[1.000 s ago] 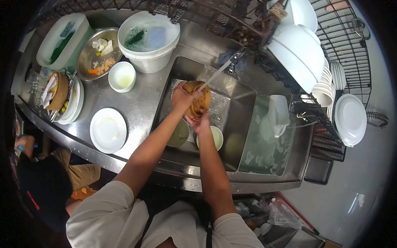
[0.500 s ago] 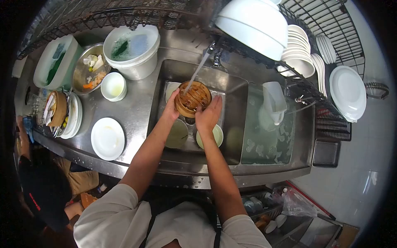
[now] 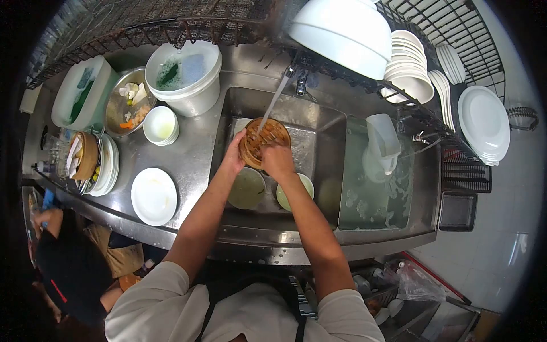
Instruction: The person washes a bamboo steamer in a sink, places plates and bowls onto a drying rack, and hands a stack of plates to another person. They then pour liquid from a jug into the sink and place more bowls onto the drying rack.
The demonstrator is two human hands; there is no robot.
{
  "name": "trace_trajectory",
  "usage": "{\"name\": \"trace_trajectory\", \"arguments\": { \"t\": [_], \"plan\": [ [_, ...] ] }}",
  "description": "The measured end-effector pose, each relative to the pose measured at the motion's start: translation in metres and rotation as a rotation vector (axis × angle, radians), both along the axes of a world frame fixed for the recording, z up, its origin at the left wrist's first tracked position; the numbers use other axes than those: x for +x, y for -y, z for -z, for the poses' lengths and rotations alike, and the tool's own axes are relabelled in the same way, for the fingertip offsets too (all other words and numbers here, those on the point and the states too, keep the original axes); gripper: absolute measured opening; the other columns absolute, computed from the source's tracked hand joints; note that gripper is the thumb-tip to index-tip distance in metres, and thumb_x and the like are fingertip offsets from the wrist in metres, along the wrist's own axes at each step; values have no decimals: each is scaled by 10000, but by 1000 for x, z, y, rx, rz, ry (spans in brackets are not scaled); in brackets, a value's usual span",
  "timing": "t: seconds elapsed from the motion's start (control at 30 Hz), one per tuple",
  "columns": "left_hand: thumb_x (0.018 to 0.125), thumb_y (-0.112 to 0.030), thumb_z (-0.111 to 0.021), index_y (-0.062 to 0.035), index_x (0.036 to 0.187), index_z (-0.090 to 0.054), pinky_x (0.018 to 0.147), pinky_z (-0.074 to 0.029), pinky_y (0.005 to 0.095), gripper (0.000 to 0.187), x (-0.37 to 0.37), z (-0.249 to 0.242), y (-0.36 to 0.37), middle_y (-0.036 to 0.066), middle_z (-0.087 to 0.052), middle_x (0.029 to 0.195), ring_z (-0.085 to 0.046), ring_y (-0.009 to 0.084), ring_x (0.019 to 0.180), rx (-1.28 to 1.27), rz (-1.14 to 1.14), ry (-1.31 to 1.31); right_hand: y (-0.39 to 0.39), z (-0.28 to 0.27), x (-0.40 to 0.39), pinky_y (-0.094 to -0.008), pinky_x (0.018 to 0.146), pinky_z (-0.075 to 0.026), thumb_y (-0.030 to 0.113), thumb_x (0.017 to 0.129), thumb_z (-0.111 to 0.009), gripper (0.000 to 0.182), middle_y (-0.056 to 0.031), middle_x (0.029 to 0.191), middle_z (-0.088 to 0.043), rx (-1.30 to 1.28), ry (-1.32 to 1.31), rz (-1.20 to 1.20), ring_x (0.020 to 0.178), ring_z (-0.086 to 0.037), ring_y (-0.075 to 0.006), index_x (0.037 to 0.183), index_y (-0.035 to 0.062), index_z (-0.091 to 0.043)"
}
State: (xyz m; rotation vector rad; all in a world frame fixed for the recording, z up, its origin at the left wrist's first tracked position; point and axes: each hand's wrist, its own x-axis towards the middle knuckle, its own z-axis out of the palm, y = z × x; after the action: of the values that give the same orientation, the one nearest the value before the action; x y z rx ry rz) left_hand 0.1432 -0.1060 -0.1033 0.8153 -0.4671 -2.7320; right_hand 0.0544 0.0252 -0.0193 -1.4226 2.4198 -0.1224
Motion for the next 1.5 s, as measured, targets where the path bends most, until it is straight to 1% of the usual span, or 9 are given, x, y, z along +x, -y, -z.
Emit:
{"name": "trace_trajectory", "arguments": {
  "t": [0.1, 0.2, 0.33, 0.53, 0.77, 0.97, 1.1, 1.2, 1.5],
  "plan": [
    [956, -437, -661, -47, 1345, -562, 1039, -503, 415, 560, 2, -2, 8, 115, -638, 1321, -619, 257, 1207, -51, 5, 10, -2, 13, -4, -442, 969, -529, -9, 818, -585, 297, -109, 1306, -658, -432, -11, 187, 1164, -634, -319, 1080, 39, -716],
    [959, -437, -656, -48, 1349, -560, 1041, -502, 419, 559, -2, 2, 5, 119, -631, 1333, -616, 262, 1212, -49, 3, 14, 17, 29, 7, -432, 980, -525, -4, 823, -579, 301, -106, 1313, -654, -639, -3, -58, 1160, -637, -317, 1087, 46, -717],
    [964, -426, -650, -40, 1355, -564, 1035, -497, 404, 556, 2, 10, 7, 119, -635, 1328, -620, 258, 1200, 39, -87, -41, 13, 6, 4, -419, 970, -518, -19, 810, -586, 259, -99, 1197, -706, -263, 335, 65, 1174, -625, -294, 1028, 13, -723],
    [976, -502, -600, -33, 1339, -574, 1028, -497, 414, 594, -10, 3, 15, 121, -634, 1324, -612, 256, 1203, -25, -164, -36, -18, 4, 6, -440, 1023, -484, 18, 766, -643, 258, -163, 1036, -716, -463, -60, -113, 1071, -643, -345, 1011, 2, -720],
    [968, -559, -586, -55, 1200, -657, 913, -546, 406, 559, -56, -9, -14, 128, -699, 1122, -669, 263, 992, 121, -164, -134, 11, 10, 30, -461, 1058, -444, 20, 758, -662, 480, -185, 1263, -607, -410, 62, 203, 1202, -556, -370, 1236, -13, -624],
    [969, -532, -609, -56, 1176, -671, 875, -560, 375, 523, -62, 15, 12, 100, -710, 1109, -682, 227, 987, -20, -303, -162, 4, 8, 19, -490, 1083, -415, 34, 748, -675, 488, -159, 1219, -597, -407, -7, 9, 1215, -536, -360, 1234, 16, -629],
    [933, -457, -704, -27, 1166, -670, 874, -568, 367, 491, -54, -4, 26, 96, -715, 1084, -696, 207, 957, -21, -335, -1, -15, 3, -2, -604, 1180, -239, 123, 765, -698, 453, -135, 1260, -597, -262, -288, -32, 1332, -469, -337, 1208, 51, -646],
    [901, -397, -764, -28, 1062, -694, 804, -565, 338, 409, -54, -18, 28, 87, -719, 1024, -690, 175, 884, -67, -395, 149, -15, 10, -8, -594, 1191, -237, 114, 755, -701, 431, -141, 1339, -581, -276, -507, 27, 1333, -466, -358, 1179, 54, -658],
    [889, -328, -796, -78, 706, -634, 618, -452, 243, 349, -35, -28, 22, 1, -638, 720, -534, 81, 637, -481, -557, 362, 1, 31, 1, -570, 1200, -246, 56, 705, -706, 564, -162, 1449, -523, -232, 5, -50, 1440, -382, -296, 1255, 2, -593]
  ]
}}
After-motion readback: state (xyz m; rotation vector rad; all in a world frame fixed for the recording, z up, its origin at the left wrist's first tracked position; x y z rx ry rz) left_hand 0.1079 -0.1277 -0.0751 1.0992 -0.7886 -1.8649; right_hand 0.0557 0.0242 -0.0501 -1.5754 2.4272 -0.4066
